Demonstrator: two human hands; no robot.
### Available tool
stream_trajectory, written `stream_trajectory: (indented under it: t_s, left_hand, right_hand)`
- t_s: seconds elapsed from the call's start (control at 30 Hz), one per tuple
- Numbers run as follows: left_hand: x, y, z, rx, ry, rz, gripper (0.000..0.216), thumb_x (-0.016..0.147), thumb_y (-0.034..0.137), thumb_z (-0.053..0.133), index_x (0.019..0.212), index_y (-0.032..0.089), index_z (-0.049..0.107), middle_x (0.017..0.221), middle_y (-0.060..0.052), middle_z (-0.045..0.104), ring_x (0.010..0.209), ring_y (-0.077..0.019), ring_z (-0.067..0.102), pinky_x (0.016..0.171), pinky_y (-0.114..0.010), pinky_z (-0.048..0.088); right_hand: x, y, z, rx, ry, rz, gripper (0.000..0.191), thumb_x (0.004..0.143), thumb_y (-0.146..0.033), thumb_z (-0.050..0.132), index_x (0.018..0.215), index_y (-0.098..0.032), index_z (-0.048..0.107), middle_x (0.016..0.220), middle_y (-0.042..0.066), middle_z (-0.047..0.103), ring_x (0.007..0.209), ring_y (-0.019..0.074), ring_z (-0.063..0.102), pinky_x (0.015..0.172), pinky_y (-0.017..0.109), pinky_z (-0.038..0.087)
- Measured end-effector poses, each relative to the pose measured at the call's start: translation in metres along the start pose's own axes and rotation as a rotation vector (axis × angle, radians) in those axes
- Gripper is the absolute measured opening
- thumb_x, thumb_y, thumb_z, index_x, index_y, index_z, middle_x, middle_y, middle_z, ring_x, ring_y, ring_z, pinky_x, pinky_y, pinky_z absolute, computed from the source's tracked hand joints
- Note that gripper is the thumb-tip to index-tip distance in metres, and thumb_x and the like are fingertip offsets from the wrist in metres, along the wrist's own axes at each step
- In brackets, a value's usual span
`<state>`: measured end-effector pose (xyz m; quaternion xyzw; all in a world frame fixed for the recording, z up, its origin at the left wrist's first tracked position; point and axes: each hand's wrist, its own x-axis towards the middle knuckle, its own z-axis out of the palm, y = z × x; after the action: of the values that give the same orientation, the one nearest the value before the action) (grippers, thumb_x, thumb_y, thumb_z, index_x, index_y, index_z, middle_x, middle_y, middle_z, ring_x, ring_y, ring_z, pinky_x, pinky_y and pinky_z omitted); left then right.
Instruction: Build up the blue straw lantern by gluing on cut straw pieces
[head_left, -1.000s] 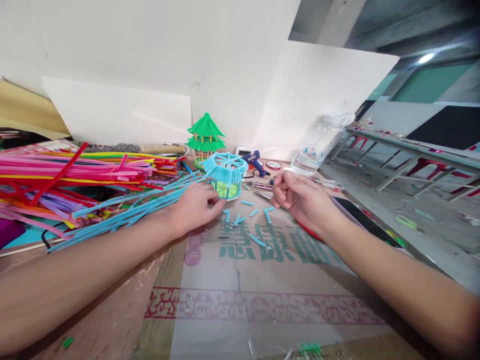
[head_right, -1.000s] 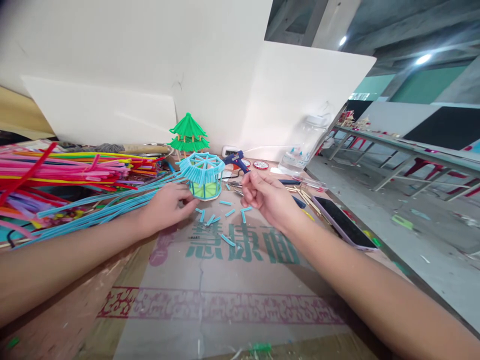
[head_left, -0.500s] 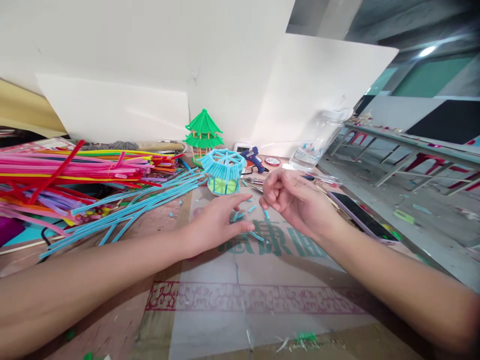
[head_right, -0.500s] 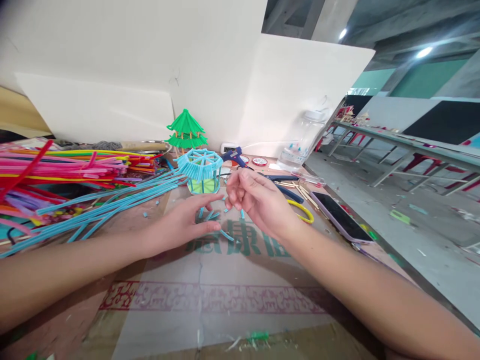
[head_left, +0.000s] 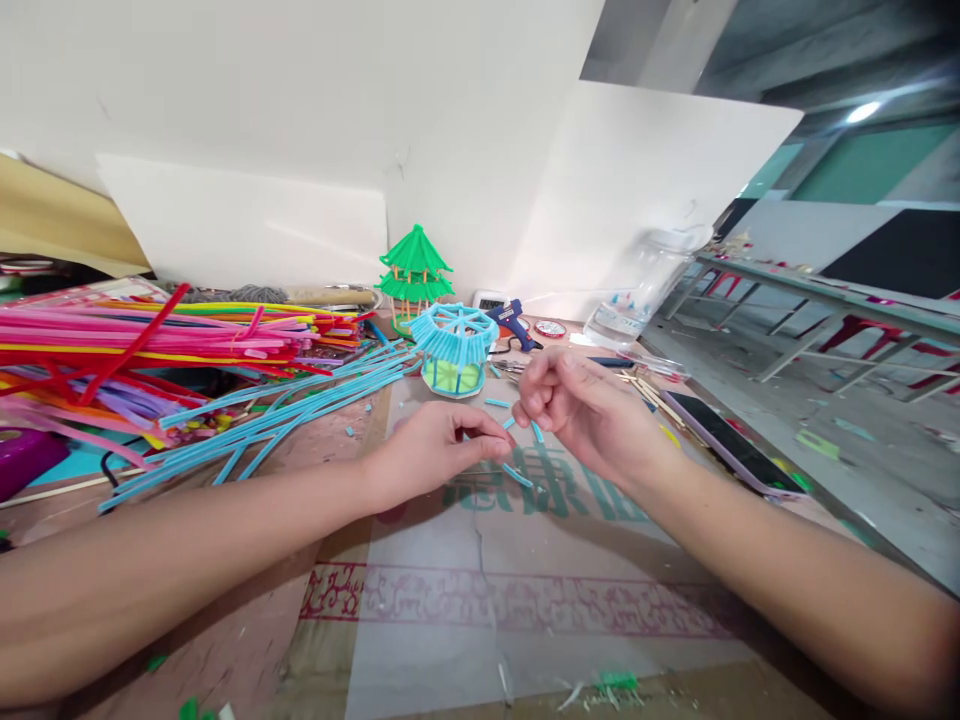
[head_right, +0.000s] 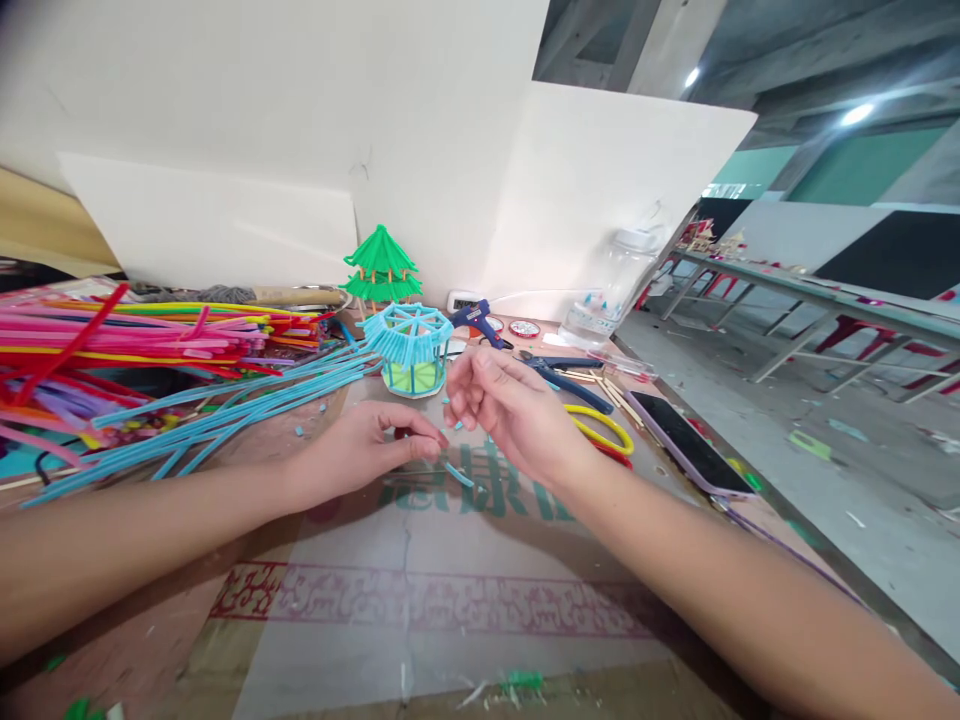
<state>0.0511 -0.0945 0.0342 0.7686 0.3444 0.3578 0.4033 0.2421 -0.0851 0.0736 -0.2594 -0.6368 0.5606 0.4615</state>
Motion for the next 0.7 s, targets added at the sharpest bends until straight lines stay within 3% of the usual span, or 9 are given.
stream_trajectory:
  t_s: [0.13, 0.23, 0.33, 0.43, 0.57, 0.7]
  left_hand:
    - [0.003, -0.009, -0.024, 0.344, 0.071, 0.108, 0.029, 0.092, 0.033, 0.047, 0.081, 0.018, 0.069, 0.076, -0.001, 0.069, 0.072, -0.0153, 0.061, 0.067, -0.026, 0.044]
    - [0.01, -0.026, -0.048, 0.726, 0.127, 0.201, 0.038, 0.091, 0.027, 0.04, 0.06, 0.017, 0.06, 0.06, -0.002, 0.06, 0.061, -0.0154, 0.054, 0.062, -0.028, 0.037]
    - [0.016, -0.045, -0.065, 1.175, 0.116, 0.188, 0.036, 0.089, 0.029, 0.043, 0.06, 0.018, 0.062, 0.061, -0.007, 0.063, 0.063, -0.0199, 0.058, 0.067, -0.033, 0.038]
    - [0.017, -0.054, -0.072, 1.421, 0.097, 0.107, 0.042, 0.092, 0.029, 0.038, 0.063, 0.016, 0.065, 0.064, -0.012, 0.067, 0.065, -0.0248, 0.062, 0.069, -0.038, 0.039]
    - [0.016, -0.055, -0.073, 1.539, 0.106, -0.008, 0.031, 0.089, 0.021, 0.041, 0.083, 0.011, 0.069, 0.08, -0.017, 0.069, 0.077, -0.0309, 0.066, 0.067, -0.039, 0.041]
    - [0.017, -0.058, -0.073, 1.496, 0.127, 0.012, 0.027, 0.088, 0.016, 0.043, 0.099, 0.011, 0.067, 0.095, -0.016, 0.068, 0.088, -0.0304, 0.065, 0.072, -0.039, 0.045]
  right_hand:
    - [0.014, -0.012, -0.031, -0.166, 0.11, -0.06, 0.028, 0.087, -0.048, 0.063, 0.082, -0.021, 0.062, 0.067, -0.001, 0.056, 0.055, 0.0131, 0.051, 0.054, 0.028, 0.042]
    - [0.025, -0.02, -0.067, -0.32, 0.175, -0.132, 0.029, 0.088, -0.05, 0.063, 0.085, -0.021, 0.064, 0.068, -0.001, 0.057, 0.053, 0.0114, 0.048, 0.056, 0.028, 0.043]
    - [0.031, -0.02, -0.104, -0.559, 0.241, -0.102, 0.033, 0.086, -0.053, 0.063, 0.083, -0.02, 0.063, 0.067, 0.0, 0.058, 0.056, 0.0121, 0.05, 0.056, 0.027, 0.04]
    - [0.033, -0.013, -0.135, -0.72, 0.288, -0.005, 0.038, 0.086, -0.057, 0.06, 0.081, -0.019, 0.061, 0.066, 0.0, 0.058, 0.057, 0.0127, 0.051, 0.059, 0.027, 0.042]
    - [0.032, -0.005, -0.156, -0.953, 0.109, 0.185, 0.039, 0.085, -0.058, 0.059, 0.087, -0.019, 0.063, 0.071, 0.001, 0.062, 0.062, 0.0151, 0.054, 0.06, 0.028, 0.042]
    - [0.03, -0.006, -0.146, -1.172, -0.113, 0.217, 0.038, 0.087, -0.056, 0.055, 0.096, -0.021, 0.068, 0.087, 0.003, 0.069, 0.076, 0.0185, 0.059, 0.067, 0.029, 0.043]
